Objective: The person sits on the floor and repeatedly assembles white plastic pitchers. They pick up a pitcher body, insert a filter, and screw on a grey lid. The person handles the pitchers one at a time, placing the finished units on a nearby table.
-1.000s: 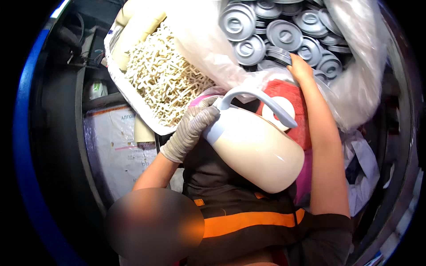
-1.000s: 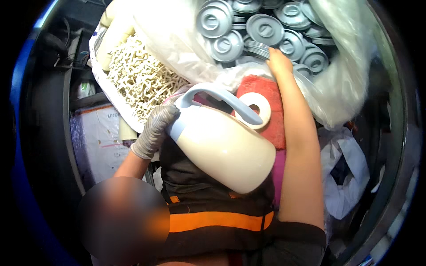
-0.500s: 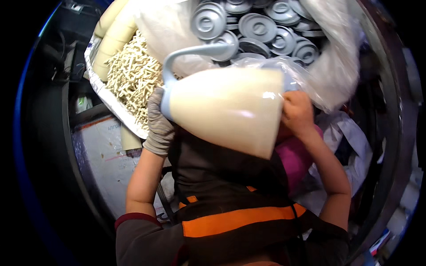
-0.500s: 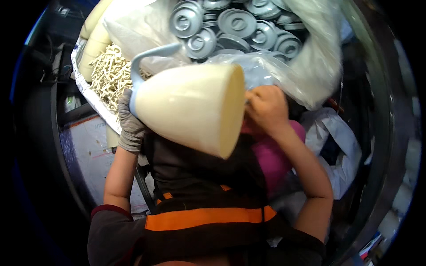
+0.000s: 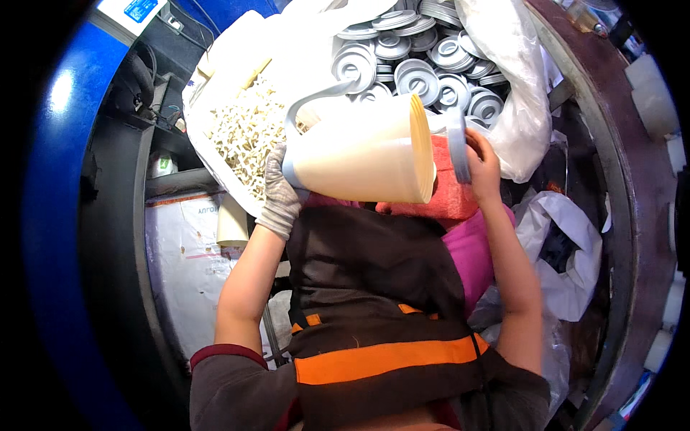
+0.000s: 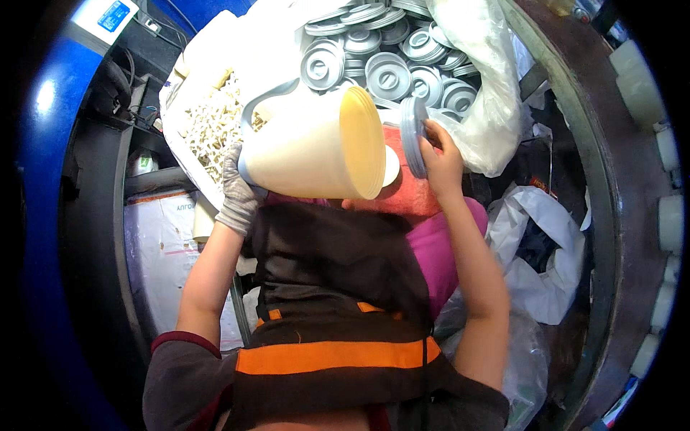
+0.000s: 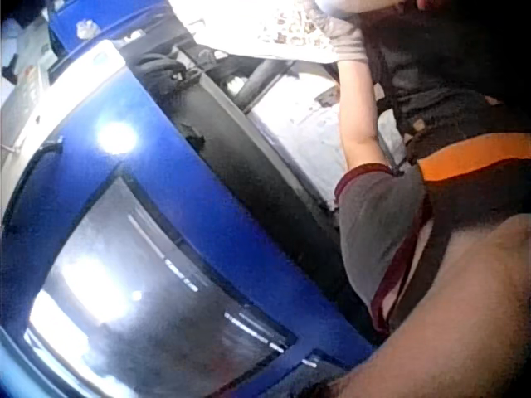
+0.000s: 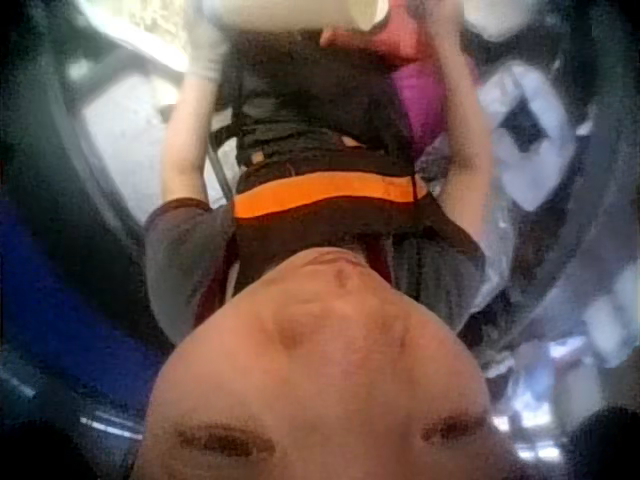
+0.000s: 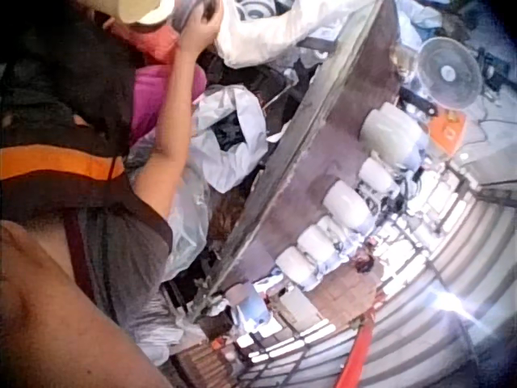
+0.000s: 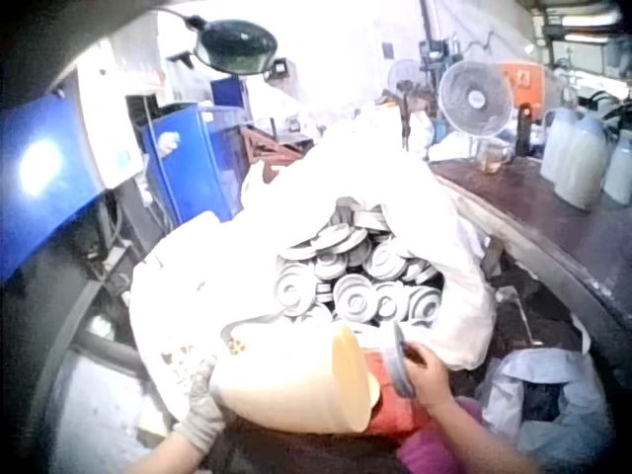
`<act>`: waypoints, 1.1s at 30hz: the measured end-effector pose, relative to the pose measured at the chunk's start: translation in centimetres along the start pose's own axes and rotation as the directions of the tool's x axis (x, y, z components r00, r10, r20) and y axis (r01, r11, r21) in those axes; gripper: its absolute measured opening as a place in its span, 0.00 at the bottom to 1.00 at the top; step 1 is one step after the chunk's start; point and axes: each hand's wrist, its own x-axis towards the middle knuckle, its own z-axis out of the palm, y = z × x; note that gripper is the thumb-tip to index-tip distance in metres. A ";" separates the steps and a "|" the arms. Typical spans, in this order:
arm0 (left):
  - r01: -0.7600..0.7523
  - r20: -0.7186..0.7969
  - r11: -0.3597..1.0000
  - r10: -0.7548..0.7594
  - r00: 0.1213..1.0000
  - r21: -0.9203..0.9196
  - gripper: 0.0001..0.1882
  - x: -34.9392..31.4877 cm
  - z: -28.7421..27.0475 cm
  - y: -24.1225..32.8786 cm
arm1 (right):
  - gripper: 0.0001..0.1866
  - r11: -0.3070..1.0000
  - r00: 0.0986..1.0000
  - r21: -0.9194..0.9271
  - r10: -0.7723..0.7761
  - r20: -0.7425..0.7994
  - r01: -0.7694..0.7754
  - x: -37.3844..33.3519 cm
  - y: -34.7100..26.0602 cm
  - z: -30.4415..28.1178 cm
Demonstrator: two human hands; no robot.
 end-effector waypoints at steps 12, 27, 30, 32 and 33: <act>0.194 0.077 0.981 -0.193 0.978 -0.013 0.22 -3.0 0.6 -4.3 | 0.33 0.909 0.931 -0.202 -0.356 0.083 0.365 -10.7 -10.4 -0.4; -0.215 0.259 0.940 0.145 0.955 0.266 0.20 -8.4 7.1 -0.7 | 0.25 0.955 0.998 0.289 0.067 -0.003 -0.064 -11.5 -7.8 1.4; -0.512 0.457 0.613 0.262 0.850 0.602 0.25 -10.1 9.4 2.5 | 0.22 0.699 0.873 0.536 0.453 0.182 -0.474 -11.5 -6.8 0.7; -0.600 0.534 0.573 0.306 0.788 0.558 0.28 -10.5 9.0 3.3 | 0.23 0.559 0.796 0.581 0.517 0.314 -0.592 -11.8 -8.0 0.3; -0.595 0.538 0.588 0.297 0.789 0.548 0.29 -10.6 8.1 3.4 | 0.23 0.550 0.793 0.586 0.523 0.314 -0.595 -12.1 -7.9 0.1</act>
